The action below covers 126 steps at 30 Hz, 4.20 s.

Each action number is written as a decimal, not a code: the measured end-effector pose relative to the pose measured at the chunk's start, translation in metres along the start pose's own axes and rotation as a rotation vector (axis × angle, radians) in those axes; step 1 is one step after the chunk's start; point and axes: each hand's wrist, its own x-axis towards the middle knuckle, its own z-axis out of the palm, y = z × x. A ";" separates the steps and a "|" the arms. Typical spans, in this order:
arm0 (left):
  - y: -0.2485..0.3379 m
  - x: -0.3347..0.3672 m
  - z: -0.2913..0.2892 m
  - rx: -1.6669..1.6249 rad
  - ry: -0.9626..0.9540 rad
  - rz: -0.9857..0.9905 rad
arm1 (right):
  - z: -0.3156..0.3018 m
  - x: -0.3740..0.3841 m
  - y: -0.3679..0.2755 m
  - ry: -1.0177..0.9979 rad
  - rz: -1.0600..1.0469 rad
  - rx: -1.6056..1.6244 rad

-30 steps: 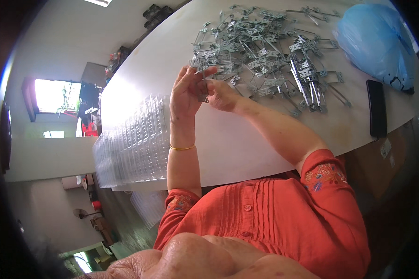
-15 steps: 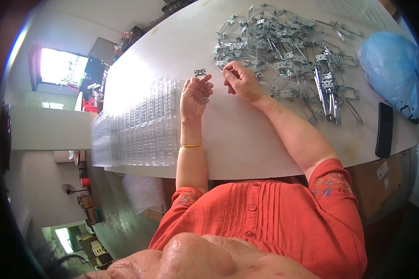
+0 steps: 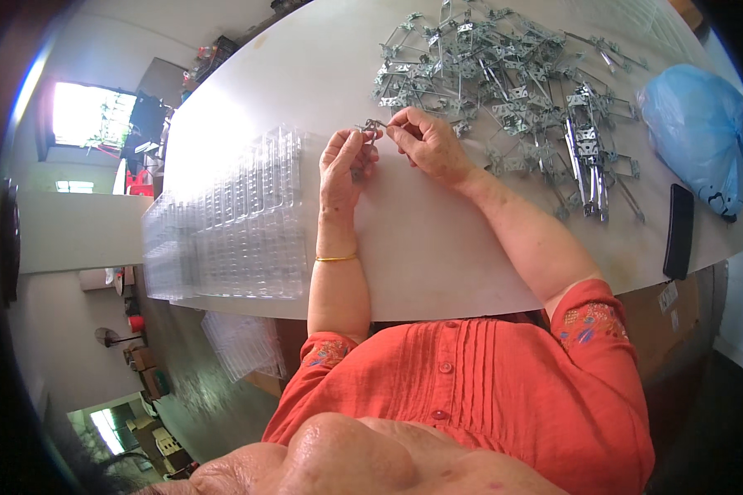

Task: The person assembles metal brackets by connecting metal pieces and inserting pins by hand, then arranges clear plastic packaging trays on the table.

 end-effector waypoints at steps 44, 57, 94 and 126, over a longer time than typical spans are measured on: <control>-0.002 0.004 0.000 0.328 -0.257 -0.057 | -0.009 0.002 -0.008 -0.074 0.134 0.143; -0.001 0.005 -0.008 0.443 -0.404 0.007 | -0.006 0.001 0.002 0.001 0.063 0.061; -0.005 0.009 -0.020 -0.033 -0.188 0.019 | 0.001 -0.001 0.000 -0.044 0.029 -0.081; 0.008 -0.003 -0.020 0.232 -0.483 -0.033 | -0.006 -0.008 -0.024 -0.245 0.350 0.163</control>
